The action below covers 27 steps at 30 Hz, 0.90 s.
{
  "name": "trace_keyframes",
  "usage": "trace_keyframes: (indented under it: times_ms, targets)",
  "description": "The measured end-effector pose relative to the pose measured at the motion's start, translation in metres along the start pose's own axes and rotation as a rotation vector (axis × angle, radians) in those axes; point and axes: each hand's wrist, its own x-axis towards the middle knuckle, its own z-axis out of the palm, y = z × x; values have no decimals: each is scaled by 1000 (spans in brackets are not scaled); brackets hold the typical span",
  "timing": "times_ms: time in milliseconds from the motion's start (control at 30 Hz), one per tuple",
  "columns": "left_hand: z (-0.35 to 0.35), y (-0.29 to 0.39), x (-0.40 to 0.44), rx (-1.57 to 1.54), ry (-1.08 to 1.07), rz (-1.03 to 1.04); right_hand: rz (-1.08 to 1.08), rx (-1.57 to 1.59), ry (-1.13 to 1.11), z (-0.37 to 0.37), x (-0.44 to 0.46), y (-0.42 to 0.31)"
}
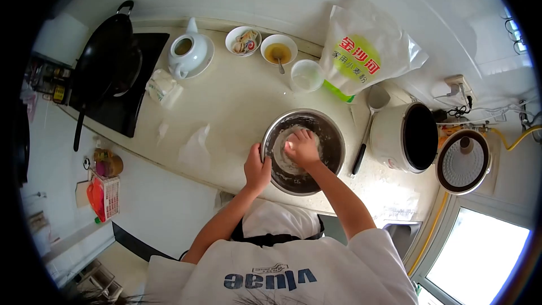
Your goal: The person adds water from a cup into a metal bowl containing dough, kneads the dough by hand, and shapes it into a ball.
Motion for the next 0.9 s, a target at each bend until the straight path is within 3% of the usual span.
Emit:
trace_keyframes:
  times_ms: [67,100,200,333,367,467,500,600,633,733,867,900]
  targets:
    - [3,-5,0,7,24,24,173,193,-54,-8,-5,-1]
    - [4,-6,-1,5,31,30,401,299,-139,-13,-6,-5]
    - [6,-8,0,-5,41,42,250,22,-117,-36,-8,-30]
    - [4,-7,2,10,20,58,-45,-267,-146,-29,-18,-13]
    - [3,-7,1,10,15,55,-30,-196,-282,-28,-16,-8]
    - [2,-6,3,17,-1,51,173,53,-357,-36,-18,0]
    - [2,-8,3,25,-6,47,154,123,-274,-53,-18,-1]
    - [2,-8,3,35,3,47,480,745,-40,-80,-36,7]
    - [2,-6,2,36,3,49,466,714,-53,-78,-46,18]
    - [0,-3,3,9,-46,23,238,240,-225,-77,-56,17]
    - [3,-7,3,51,19,101,226,161,-281,-46,-34,-21]
    - [1,-8,5,51,-20,84,-28,-59,-329,-50,-24,-18]
